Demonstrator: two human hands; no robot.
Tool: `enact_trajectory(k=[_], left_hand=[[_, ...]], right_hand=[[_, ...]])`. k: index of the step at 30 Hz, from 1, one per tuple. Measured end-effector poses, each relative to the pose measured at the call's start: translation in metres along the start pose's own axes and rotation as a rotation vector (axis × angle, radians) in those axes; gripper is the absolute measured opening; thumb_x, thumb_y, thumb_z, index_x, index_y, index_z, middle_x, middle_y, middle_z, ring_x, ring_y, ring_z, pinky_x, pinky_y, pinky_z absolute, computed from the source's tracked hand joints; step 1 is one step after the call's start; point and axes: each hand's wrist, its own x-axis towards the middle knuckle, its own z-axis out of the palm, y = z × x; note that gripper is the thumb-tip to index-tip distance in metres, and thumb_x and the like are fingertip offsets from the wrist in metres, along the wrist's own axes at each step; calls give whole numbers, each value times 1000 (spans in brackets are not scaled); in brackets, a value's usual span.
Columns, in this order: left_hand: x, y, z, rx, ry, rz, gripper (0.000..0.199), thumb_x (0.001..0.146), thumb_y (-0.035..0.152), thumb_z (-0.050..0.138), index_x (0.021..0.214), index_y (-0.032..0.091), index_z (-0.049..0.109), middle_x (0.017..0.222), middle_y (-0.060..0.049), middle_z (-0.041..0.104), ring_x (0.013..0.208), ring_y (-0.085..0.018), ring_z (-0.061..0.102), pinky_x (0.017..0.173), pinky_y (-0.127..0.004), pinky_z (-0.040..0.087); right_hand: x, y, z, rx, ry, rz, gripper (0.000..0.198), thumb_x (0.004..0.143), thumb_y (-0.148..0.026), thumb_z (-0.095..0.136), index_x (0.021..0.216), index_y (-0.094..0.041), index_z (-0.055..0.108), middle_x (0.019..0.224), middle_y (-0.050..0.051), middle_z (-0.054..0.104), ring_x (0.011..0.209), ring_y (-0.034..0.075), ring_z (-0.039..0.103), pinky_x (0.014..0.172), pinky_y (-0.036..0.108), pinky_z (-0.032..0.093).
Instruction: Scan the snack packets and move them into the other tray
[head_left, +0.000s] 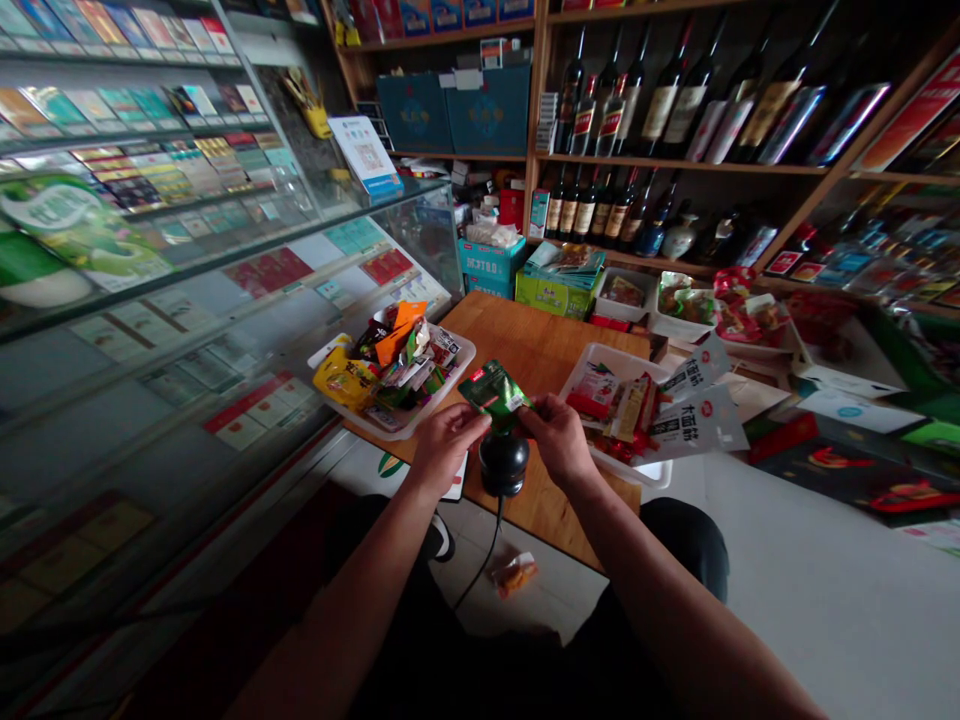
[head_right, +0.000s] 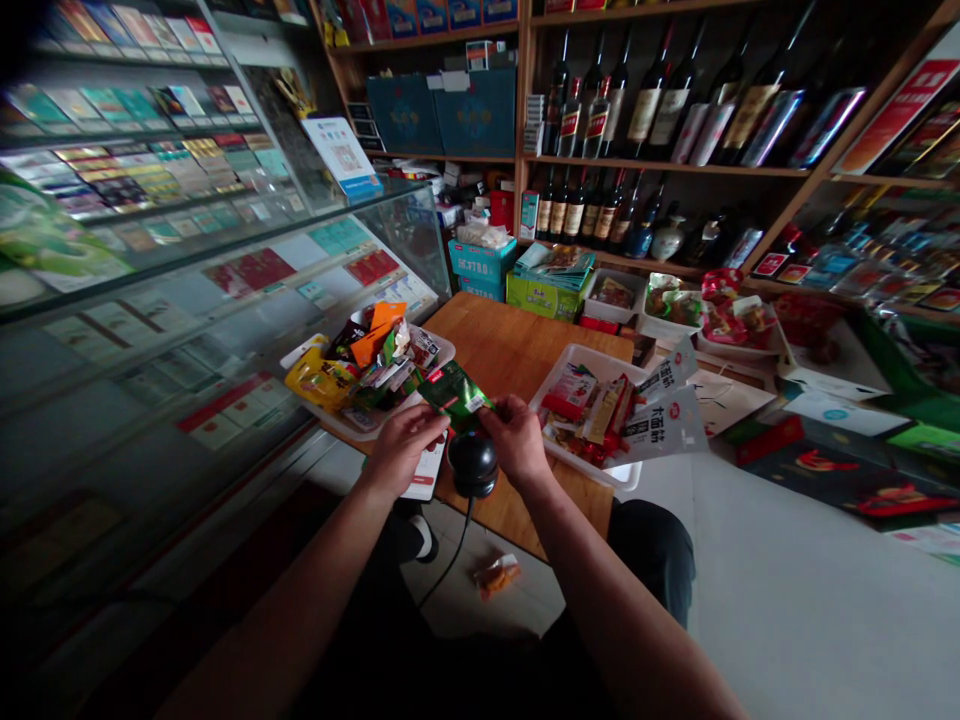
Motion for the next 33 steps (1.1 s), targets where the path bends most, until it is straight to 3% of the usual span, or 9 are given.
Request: enact_trajectory(k=[4,9,15,21,25,33], left_hand=[[2,-3,4,46,4,6,29,80,44,75,82,16,70,66,1,61,58,-11,51,54,-22,36],[12,-2,-3,262,-64,96,27,85,43,69,79,17,68,63,3,58,58,-11,47,55,-23,34],[30,-1,-9,524,-70,241,28,91,44,62,79,19,68,62,2,56,57,-13,46,56,-25,31],[53,-3,-13,725,-92,371,22,94,34,57,79,20,65,73,-1,64,67,-15,53,63,-26,35],[69,-17,-14,826,-109,446,19,94,26,56,78,19,64,79,-4,67,72,-17,57,68,-28,37],[84,-52,-18,936,-120,420,15,94,23,57,83,19,68,82,-6,70,75,-18,61,68,-28,37]], right_hand=[[1,3,2,12,-32,30,34,78,-50,77,86,-20,62,74,1,66,62,16,61,60,29,51],[7,6,-5,-156,-11,-29,34,83,-53,70,85,-19,65,77,3,68,66,16,60,64,29,50],[20,1,-12,-323,-43,-118,25,87,-44,63,88,-19,65,77,1,67,70,16,59,65,27,47],[41,1,-21,-579,-97,-204,19,88,-35,57,85,-20,67,77,1,65,71,16,56,64,26,41],[56,17,-28,-717,-119,-305,15,86,-27,55,80,-20,66,81,2,65,77,16,57,70,27,41],[66,37,-36,-820,-251,-299,13,87,-23,58,81,-20,68,82,3,67,79,17,60,72,26,42]])
